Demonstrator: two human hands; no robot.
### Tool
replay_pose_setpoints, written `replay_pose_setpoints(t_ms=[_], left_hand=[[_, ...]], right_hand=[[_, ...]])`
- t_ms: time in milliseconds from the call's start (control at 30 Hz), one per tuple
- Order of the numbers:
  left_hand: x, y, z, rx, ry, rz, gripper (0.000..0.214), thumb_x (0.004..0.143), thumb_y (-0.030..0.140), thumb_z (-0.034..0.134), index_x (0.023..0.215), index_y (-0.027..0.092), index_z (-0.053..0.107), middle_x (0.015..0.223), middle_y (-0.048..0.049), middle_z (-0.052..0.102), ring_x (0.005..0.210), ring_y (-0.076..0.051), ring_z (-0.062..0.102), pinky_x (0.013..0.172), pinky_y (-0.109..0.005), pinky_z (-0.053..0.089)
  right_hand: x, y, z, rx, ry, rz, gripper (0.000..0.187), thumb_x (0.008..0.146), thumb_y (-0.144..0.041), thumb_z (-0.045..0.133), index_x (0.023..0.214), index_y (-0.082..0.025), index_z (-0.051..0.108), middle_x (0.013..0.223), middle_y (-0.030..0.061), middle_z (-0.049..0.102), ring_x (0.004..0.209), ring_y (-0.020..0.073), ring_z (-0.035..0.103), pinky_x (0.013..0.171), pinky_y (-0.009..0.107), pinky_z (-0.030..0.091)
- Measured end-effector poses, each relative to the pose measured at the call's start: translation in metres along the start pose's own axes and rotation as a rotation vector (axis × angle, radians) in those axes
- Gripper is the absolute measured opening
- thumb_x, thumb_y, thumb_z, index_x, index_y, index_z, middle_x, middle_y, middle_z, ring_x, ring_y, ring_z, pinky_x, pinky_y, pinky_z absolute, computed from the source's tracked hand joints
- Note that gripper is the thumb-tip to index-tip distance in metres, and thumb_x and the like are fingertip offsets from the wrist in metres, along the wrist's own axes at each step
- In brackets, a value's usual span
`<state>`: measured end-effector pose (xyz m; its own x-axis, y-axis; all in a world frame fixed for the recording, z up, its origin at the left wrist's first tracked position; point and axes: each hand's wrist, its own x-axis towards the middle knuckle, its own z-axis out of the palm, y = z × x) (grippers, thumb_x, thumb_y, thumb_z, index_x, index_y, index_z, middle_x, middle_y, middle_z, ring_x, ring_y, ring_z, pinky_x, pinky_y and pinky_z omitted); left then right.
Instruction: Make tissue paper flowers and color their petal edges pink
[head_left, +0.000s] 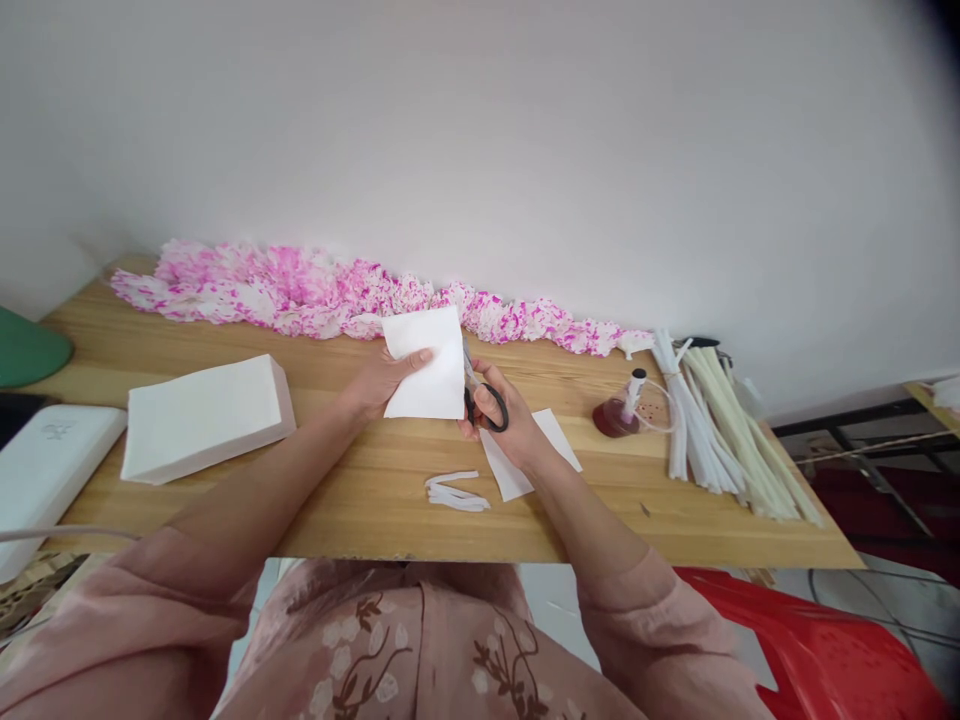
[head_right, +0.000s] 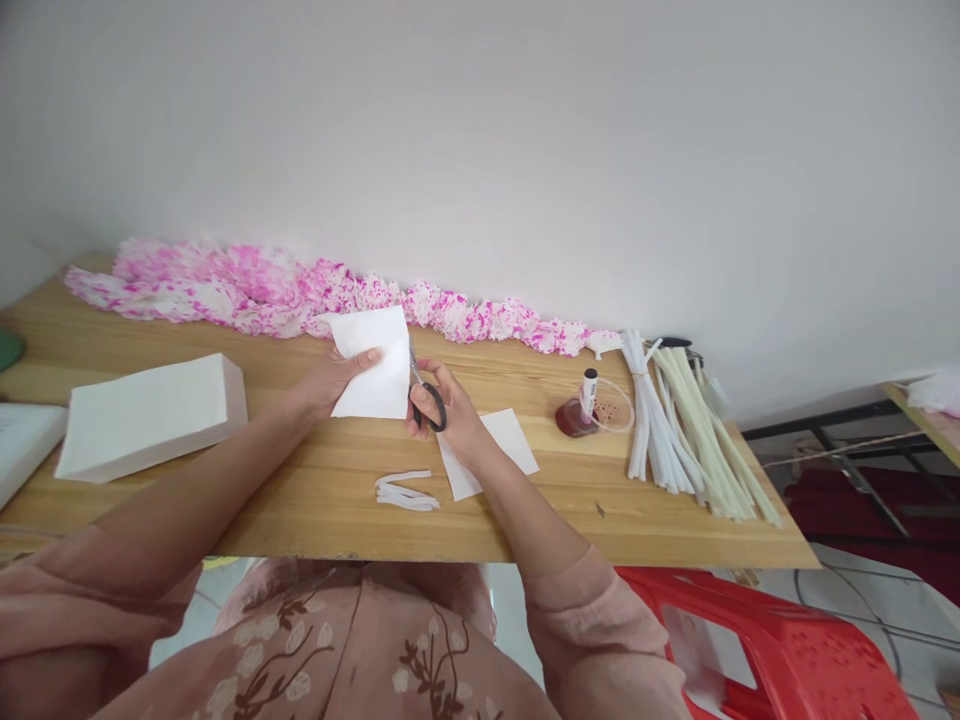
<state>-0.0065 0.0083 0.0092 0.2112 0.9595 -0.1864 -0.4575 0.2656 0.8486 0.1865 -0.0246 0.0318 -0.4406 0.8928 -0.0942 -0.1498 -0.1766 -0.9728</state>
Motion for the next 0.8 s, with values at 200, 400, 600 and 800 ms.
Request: replay_pose_setpoints(t_ms=[200, 400, 600, 800], left_hand=[[-0.0021, 0.0018, 0.0024, -0.013, -0.035, -0.002, 0.063, 0.063, 0.042, 0.091, 0.111, 0.007, 0.07, 0.094, -0.0171, 0.079, 0.08, -0.03, 0.076, 0.07, -0.037, 0.062], [-0.0026, 0.002, 0.0026, -0.024, -0.075, -0.005, 0.065, 0.065, 0.043, 0.09, 0.115, 0.008, 0.07, 0.099, -0.0177, 0.079, 0.081, -0.031, 0.077, 0.072, -0.041, 0.063], [-0.0008, -0.0007, 0.0005, -0.008, -0.032, 0.003, 0.064, 0.064, 0.043, 0.091, 0.113, 0.009, 0.071, 0.096, -0.0164, 0.079, 0.082, -0.032, 0.076, 0.072, -0.042, 0.063], [-0.0005, 0.0001, 0.0006, 0.0, -0.023, 0.004, 0.063, 0.063, 0.044, 0.091, 0.112, 0.008, 0.072, 0.096, -0.0164, 0.079, 0.078, -0.031, 0.076, 0.068, -0.039, 0.063]], right_hand=[[-0.0003, -0.0004, 0.0001, -0.001, 0.019, -0.012, 0.068, 0.074, -0.069, 0.072, 0.118, -0.025, 0.045, 0.064, -0.0081, 0.06, 0.05, 0.0108, 0.053, 0.049, 0.024, 0.039], [0.0005, 0.0015, -0.001, -0.022, 0.034, -0.023, 0.066, 0.076, -0.069, 0.071, 0.119, -0.025, 0.046, 0.061, -0.0083, 0.06, 0.048, 0.0102, 0.05, 0.048, 0.024, 0.038], [0.0019, 0.0021, -0.0003, -0.041, 0.058, -0.027, 0.067, 0.074, -0.068, 0.073, 0.117, -0.024, 0.045, 0.06, -0.0092, 0.059, 0.045, 0.0081, 0.047, 0.045, 0.021, 0.035], [0.002, 0.0013, -0.0011, -0.029, 0.047, -0.026, 0.07, 0.071, -0.067, 0.076, 0.116, -0.024, 0.044, 0.057, -0.0106, 0.058, 0.043, 0.0071, 0.045, 0.044, 0.02, 0.034]])
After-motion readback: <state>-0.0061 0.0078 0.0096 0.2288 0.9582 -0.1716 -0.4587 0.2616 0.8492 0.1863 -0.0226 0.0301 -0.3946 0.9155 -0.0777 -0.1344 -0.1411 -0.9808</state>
